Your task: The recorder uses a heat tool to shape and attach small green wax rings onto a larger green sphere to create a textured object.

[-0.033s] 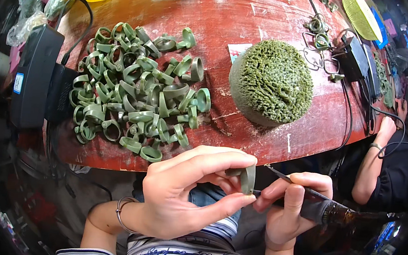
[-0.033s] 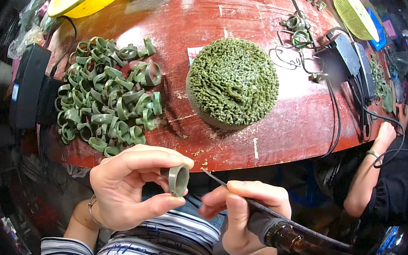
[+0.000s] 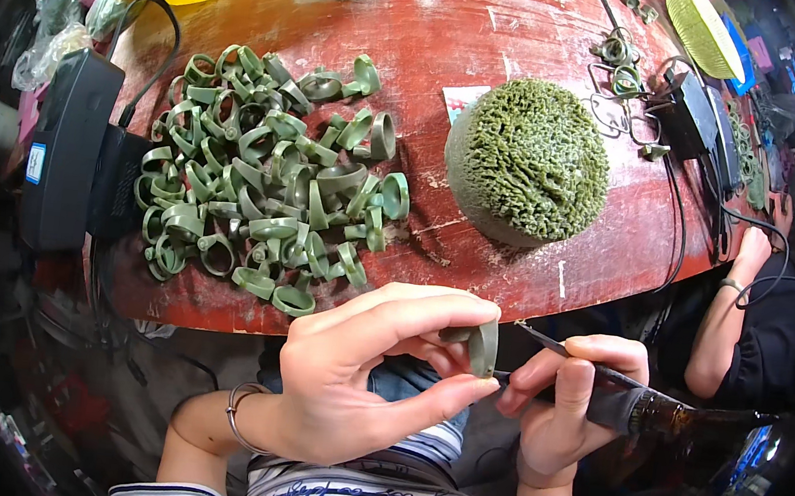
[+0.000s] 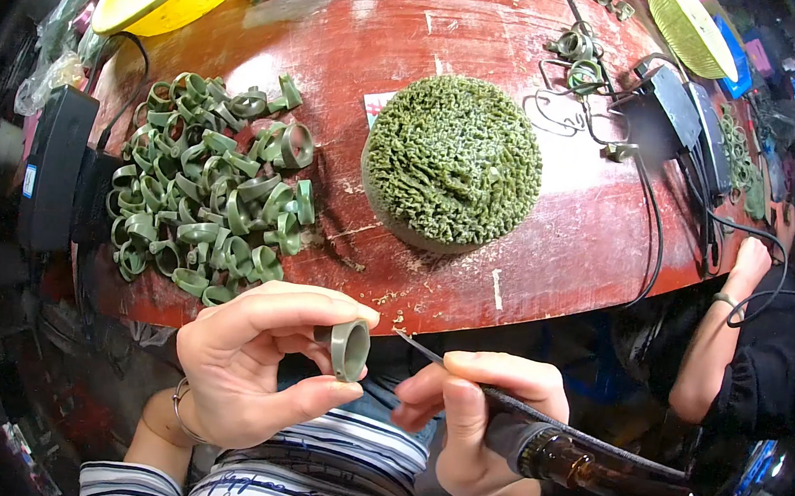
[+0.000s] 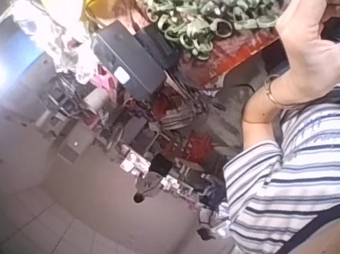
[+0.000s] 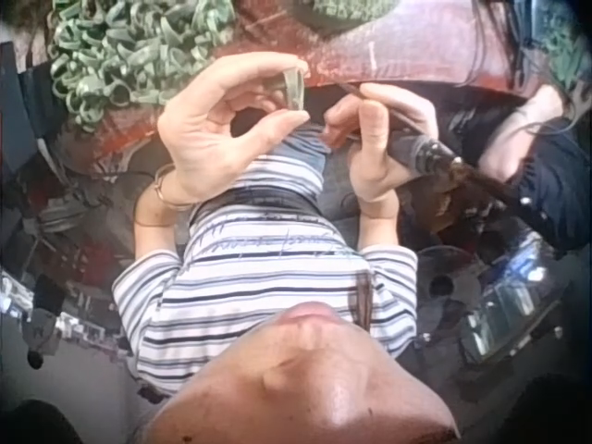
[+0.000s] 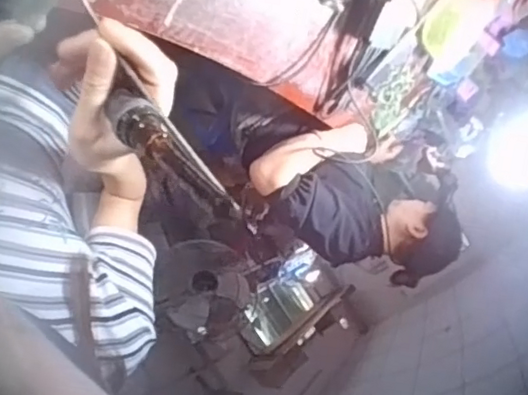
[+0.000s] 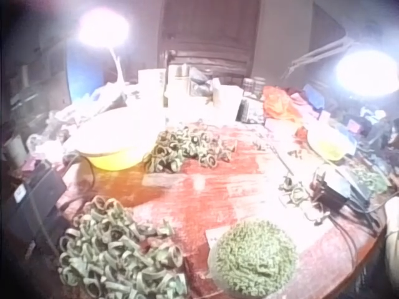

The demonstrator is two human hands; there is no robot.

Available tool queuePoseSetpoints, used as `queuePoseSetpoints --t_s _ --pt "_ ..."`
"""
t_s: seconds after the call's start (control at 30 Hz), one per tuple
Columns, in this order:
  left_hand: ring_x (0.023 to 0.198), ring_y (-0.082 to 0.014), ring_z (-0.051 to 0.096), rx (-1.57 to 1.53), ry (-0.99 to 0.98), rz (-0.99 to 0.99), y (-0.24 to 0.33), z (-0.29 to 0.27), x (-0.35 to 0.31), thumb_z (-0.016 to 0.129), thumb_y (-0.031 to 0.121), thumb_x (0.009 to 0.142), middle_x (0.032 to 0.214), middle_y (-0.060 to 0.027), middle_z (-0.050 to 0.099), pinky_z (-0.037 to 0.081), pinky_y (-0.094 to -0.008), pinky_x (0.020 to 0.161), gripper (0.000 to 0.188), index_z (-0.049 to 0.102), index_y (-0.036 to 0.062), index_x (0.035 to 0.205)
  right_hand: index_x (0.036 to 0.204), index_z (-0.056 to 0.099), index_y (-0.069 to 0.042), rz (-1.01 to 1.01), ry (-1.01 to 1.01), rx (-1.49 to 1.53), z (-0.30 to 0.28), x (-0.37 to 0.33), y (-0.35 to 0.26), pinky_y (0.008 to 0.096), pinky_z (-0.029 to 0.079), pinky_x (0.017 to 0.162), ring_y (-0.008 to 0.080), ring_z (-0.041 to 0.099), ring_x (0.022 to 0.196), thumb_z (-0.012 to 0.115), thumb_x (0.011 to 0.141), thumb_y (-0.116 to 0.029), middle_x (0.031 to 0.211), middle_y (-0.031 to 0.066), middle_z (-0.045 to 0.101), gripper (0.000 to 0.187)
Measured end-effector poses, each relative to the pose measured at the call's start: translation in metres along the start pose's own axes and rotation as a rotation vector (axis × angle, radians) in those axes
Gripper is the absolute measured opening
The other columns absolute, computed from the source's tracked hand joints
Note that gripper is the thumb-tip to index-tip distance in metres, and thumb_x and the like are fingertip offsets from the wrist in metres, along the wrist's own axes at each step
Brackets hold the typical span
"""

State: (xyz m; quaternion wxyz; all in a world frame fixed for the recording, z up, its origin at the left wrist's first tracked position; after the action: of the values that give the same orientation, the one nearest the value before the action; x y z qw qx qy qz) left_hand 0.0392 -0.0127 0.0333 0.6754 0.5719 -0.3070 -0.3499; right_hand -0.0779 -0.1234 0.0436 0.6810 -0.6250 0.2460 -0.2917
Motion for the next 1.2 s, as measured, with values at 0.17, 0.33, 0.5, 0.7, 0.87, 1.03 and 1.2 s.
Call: queuePoseSetpoints --t_s 0.17,0.33,0.5,0.7,0.87,1.03,1.2 --pt "0.091 -0.0177 0.059 0.025 -0.006 0.012 0.001 0.006 0.006 0.070 -0.007 0.069 0.110 -0.0184 0.054 0.053 -0.0258 0.073 0.043 0.053 -0.0072 0.108 0.098 0.040 -0.005 -0.002 0.189 -0.242 -0.025 0.011 -0.016 0.0194 0.030 0.037 0.0058 0.035 0.038 0.046 0.088 -0.005 0.064 0.0141 0.056 0.012" --pt "0.091 -0.0177 0.059 0.050 0.049 0.080 0.000 0.005 0.011 0.070 -0.007 0.070 0.107 -0.0175 0.055 0.053 -0.0250 0.072 0.041 0.054 -0.0065 0.108 0.091 0.051 0.002 0.007 -0.019 -0.666 -0.055 0.036 -0.044 0.0235 0.037 0.073 0.0130 0.045 0.076 0.072 0.065 -0.008 0.089 0.0069 0.047 0.035" --pt "0.088 -0.0172 0.060 0.086 0.083 0.164 -0.007 0.003 0.008 0.070 -0.005 0.070 0.106 -0.0169 0.056 0.055 -0.0243 0.069 0.040 0.055 -0.0055 0.108 0.090 0.061 0.004 -0.018 -0.164 -0.903 -0.042 0.050 -0.067 0.0292 0.039 0.073 0.0208 0.051 0.081 0.073 0.064 -0.008 0.086 0.0096 0.051 0.031" --pt "0.080 -0.0147 0.061 0.139 0.169 0.270 -0.008 0.009 0.011 0.071 -0.003 0.070 0.102 -0.0129 0.058 0.056 -0.0229 0.062 0.038 0.059 -0.0010 0.106 0.089 0.057 0.007 -0.697 -0.257 -1.526 -0.008 0.041 -0.086 0.0314 0.042 0.059 0.0244 0.052 0.067 0.069 0.062 0.004 0.081 0.0141 0.050 0.030" --pt "0.079 -0.0151 0.062 0.178 0.159 0.318 -0.013 0.009 0.013 0.070 -0.003 0.070 0.104 -0.0162 0.055 0.056 -0.0226 0.062 0.038 0.058 -0.0038 0.106 0.086 0.062 0.006 -0.730 -0.282 -1.623 -0.002 0.046 -0.084 0.0354 0.046 0.060 0.0259 0.054 0.067 0.073 0.053 0.004 0.079 0.0132 0.052 0.035" --pt "0.079 -0.0153 0.062 0.232 0.159 0.359 -0.016 0.009 0.015 0.070 -0.003 0.070 0.105 -0.0176 0.055 0.056 -0.0225 0.062 0.037 0.058 -0.0046 0.105 0.086 0.062 0.007 -0.710 -0.353 -1.677 0.004 0.048 -0.085 0.0352 0.048 0.059 0.0269 0.055 0.068 0.073 0.050 0.005 0.079 0.0147 0.052 0.038" --pt "0.079 -0.0161 0.062 0.242 0.156 0.361 -0.016 0.007 0.015 0.069 -0.005 0.070 0.105 -0.0186 0.055 0.056 -0.0228 0.063 0.038 0.056 -0.0062 0.106 0.086 0.062 0.008 -0.687 -0.395 -1.694 0.006 0.051 -0.086 0.0346 0.048 0.059 0.0271 0.055 0.069 0.072 0.050 0.005 0.079 0.0155 0.052 0.038"
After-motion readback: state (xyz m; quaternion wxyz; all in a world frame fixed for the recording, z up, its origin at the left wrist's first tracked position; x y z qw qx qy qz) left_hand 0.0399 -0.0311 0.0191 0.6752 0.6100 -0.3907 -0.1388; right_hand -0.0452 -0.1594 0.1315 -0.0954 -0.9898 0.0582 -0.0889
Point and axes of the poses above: each hand's wrist, its own x-axis towards the middle knuckle, its own z-axis out of the palm, y = z × x, the point moved 7 cm from there along x, towards the middle knuckle
